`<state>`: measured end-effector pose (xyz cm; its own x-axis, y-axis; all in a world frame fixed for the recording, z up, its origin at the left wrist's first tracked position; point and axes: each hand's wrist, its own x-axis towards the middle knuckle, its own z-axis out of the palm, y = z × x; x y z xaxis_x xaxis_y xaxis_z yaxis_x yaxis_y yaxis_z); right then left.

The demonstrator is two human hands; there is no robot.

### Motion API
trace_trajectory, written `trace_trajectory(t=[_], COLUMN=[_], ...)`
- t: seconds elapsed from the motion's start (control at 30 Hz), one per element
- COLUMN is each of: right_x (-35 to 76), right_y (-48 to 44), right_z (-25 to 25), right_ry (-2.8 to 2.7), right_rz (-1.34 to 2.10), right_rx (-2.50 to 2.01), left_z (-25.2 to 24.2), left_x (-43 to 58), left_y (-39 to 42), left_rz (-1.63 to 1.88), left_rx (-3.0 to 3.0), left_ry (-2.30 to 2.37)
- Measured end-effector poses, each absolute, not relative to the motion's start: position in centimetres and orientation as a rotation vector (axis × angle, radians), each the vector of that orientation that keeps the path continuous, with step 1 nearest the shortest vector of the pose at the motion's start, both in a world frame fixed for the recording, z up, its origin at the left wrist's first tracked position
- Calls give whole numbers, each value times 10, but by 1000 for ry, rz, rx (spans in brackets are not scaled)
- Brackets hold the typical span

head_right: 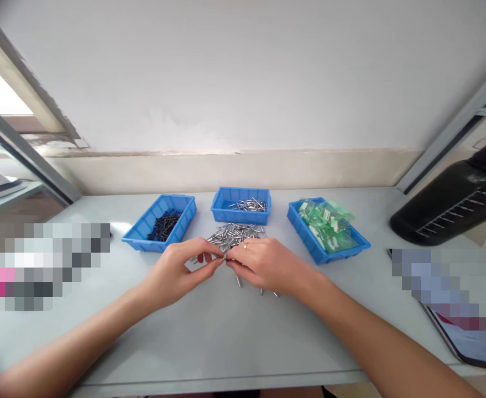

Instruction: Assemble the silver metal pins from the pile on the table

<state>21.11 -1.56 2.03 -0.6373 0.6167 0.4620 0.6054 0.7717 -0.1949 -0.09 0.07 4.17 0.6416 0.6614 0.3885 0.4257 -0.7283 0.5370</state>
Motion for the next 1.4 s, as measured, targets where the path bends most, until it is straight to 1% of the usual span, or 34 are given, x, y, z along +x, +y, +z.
trace_trajectory(t=[0.4, 0.9, 1.23, 1.4], right_x=[215, 217, 218, 218], right_y=[-14, -14, -12, -13], right_z=[29, 31, 26, 27], right_ry=[-2327, -2298, -2294, -2291], right_rz=[-60, -35, -27, -14], right_rx=[-976, -1056, -1031, -1060], left_z=[35, 32, 36, 36], left_x=[-5, -7, -7, -8], left_y=[9, 12, 11, 9], left_rz=[725, 689, 595, 638], left_rx=[2503, 2544, 2646, 2624], left_ry=[998, 1055, 1059, 1059])
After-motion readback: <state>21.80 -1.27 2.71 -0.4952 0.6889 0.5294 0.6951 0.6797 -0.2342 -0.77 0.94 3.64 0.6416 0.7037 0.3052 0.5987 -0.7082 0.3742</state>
